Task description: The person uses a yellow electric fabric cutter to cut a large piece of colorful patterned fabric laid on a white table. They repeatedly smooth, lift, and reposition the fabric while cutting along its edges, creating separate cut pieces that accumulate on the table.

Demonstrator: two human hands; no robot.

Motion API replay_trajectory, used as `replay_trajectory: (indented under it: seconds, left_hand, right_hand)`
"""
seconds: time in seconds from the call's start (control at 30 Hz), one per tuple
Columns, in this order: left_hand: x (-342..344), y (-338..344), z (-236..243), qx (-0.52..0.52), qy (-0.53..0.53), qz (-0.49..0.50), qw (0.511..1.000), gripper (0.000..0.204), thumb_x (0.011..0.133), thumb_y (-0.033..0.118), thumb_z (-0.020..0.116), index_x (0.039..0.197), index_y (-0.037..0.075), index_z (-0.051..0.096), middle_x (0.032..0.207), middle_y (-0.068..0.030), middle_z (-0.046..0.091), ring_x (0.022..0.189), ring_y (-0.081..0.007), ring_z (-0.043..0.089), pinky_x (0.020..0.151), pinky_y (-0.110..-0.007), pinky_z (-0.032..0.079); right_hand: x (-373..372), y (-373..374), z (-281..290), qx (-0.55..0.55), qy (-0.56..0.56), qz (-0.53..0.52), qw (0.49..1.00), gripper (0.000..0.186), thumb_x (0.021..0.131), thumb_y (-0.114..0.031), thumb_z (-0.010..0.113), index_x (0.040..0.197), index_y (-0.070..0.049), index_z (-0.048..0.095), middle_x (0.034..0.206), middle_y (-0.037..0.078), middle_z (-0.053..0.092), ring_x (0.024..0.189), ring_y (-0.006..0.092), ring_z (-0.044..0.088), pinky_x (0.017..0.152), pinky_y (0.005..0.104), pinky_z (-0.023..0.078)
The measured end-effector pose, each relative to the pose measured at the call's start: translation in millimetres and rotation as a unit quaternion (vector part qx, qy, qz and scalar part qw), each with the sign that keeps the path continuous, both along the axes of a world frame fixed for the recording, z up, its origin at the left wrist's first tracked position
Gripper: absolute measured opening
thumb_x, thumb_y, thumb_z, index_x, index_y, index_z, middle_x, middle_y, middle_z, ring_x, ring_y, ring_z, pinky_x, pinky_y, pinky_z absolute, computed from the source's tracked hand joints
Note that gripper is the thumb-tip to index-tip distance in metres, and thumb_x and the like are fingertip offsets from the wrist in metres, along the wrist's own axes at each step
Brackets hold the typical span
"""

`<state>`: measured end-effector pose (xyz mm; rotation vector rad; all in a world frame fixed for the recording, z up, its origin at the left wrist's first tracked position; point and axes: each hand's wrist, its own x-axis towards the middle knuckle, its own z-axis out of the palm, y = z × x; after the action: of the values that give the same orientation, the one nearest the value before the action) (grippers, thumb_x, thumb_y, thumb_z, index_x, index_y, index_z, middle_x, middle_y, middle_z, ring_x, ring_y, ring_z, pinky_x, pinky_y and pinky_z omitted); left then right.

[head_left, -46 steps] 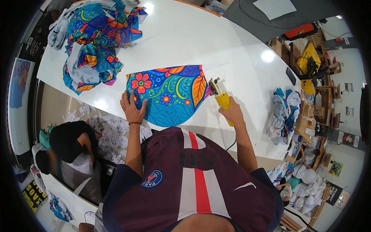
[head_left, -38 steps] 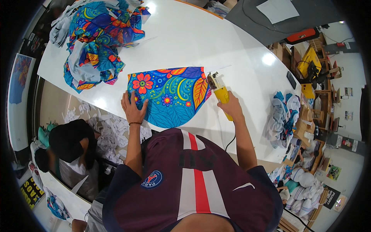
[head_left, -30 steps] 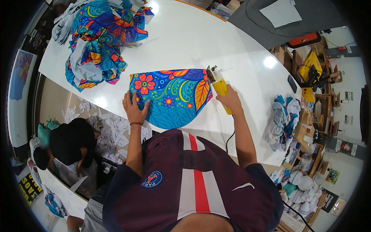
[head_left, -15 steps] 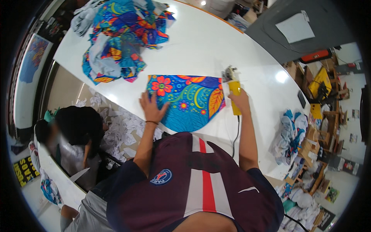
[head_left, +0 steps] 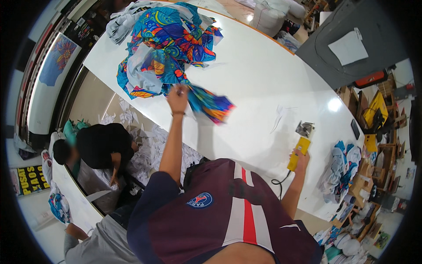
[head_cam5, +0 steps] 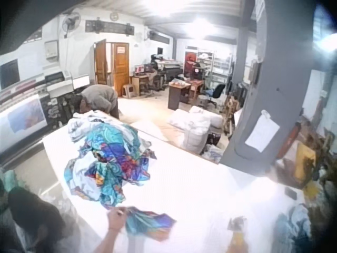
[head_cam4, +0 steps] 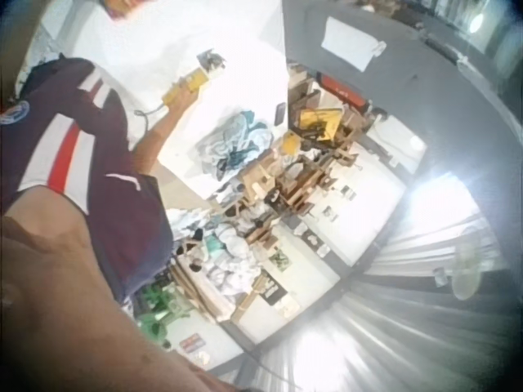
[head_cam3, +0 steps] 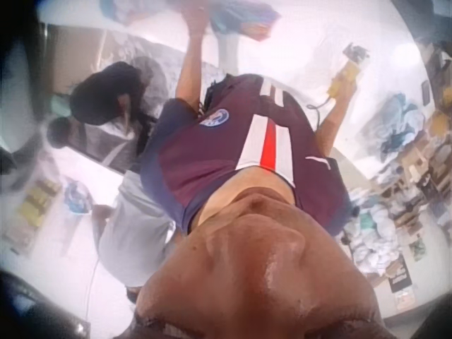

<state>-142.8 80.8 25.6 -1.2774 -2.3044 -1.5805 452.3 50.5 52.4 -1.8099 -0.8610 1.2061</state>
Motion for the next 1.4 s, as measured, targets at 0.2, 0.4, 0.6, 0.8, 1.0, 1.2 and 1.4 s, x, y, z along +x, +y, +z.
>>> replay_trajectory:
  seconds: [0.2, 0.4, 0.6, 0.8, 1.0, 1.2, 1.4]
  left_hand:
    - [-85, 74, 82, 0.043, 0.141, 0.058, 0.987, 0.067, 0.091, 0.036, 0.083, 0.138, -0.005, 0.060, 0.132, -0.0263, 0.064, 0.126, -0.0396, 0.059, 0.111, -0.047, 0.044]
    - [64, 122, -2, -0.089, 0.063, -0.262, 0.959, 0.069, 0.087, 0.037, 0.086, 0.135, -0.006, 0.060, 0.134, -0.0280, 0.063, 0.131, -0.0436, 0.056, 0.113, -0.051, 0.042]
    - [282, 103, -43, -0.246, 0.097, -0.521, 0.812, 0.086, 0.092, 0.057, 0.073, 0.159, 0.013, 0.043, 0.168, -0.0257, 0.028, 0.155, -0.0446, 0.025, 0.127, -0.055, 0.024]
    - [335, 68, -43, -0.169, 0.238, -0.581, 0.760, 0.039, 0.099, 0.017, 0.065, 0.137, 0.010, 0.067, 0.151, -0.0115, 0.055, 0.141, -0.0354, 0.047, 0.117, -0.044, 0.043]
    - [240, -7, -48, -0.169, 0.128, -0.641, 0.738, 0.021, 0.086, -0.002, 0.064, 0.101, 0.004, 0.078, 0.105, -0.0145, 0.071, 0.102, -0.0356, 0.064, 0.089, -0.045, 0.055]
    - [54, -107, -24, -0.503, 0.132, -0.577, 0.629, 0.020, 0.086, 0.027, 0.075, 0.092, 0.010, 0.083, 0.086, -0.0149, 0.077, 0.081, -0.0331, 0.076, 0.078, -0.043, 0.059]
    - [-94, -219, -42, -0.831, 0.046, -0.344, 0.435, 0.028, 0.084, 0.034, 0.078, 0.097, 0.009, 0.077, 0.094, -0.0128, 0.075, 0.085, -0.0255, 0.075, 0.074, -0.040, 0.060]
  right_hand:
    - [63, -48, -10, 0.000, 0.050, -0.068, 0.996, 0.032, 0.085, -0.017, 0.076, 0.108, 0.000, 0.062, 0.078, 0.009, 0.063, 0.061, 0.0225, 0.066, 0.055, 0.0339, 0.054]
    - [83, -73, -14, -0.025, 0.096, -0.114, 0.988, 0.034, 0.085, -0.024, 0.078, 0.104, 0.000, 0.064, 0.076, 0.008, 0.063, 0.058, 0.0216, 0.065, 0.055, 0.0342, 0.054]
    - [99, -60, -21, -0.007, -0.023, -0.131, 0.991, 0.042, 0.085, -0.033, 0.084, 0.105, 0.000, 0.066, 0.078, 0.009, 0.066, 0.063, 0.0230, 0.069, 0.055, 0.0367, 0.055]
    - [131, -68, -21, -0.054, -0.405, -0.136, 0.903, 0.067, 0.084, -0.051, 0.081, 0.126, -0.001, 0.070, 0.098, 0.018, 0.077, 0.086, 0.0275, 0.076, 0.079, 0.0385, 0.058]
    - [162, -72, -13, -0.081, -0.398, -0.182, 0.896, 0.062, 0.083, -0.056, 0.078, 0.123, -0.009, 0.073, 0.113, 0.019, 0.076, 0.108, 0.0350, 0.073, 0.091, 0.0455, 0.056]
    - [251, -82, -26, -0.055, -0.433, -0.315, 0.843, 0.053, 0.081, -0.047, 0.082, 0.114, -0.006, 0.076, 0.105, 0.018, 0.077, 0.100, 0.0351, 0.073, 0.089, 0.0455, 0.057]
    - [335, -70, -29, -0.003, -0.368, -0.413, 0.833, 0.061, 0.081, -0.030, 0.085, 0.137, -0.010, 0.067, 0.122, 0.013, 0.070, 0.085, 0.0249, 0.071, 0.067, 0.0410, 0.061]
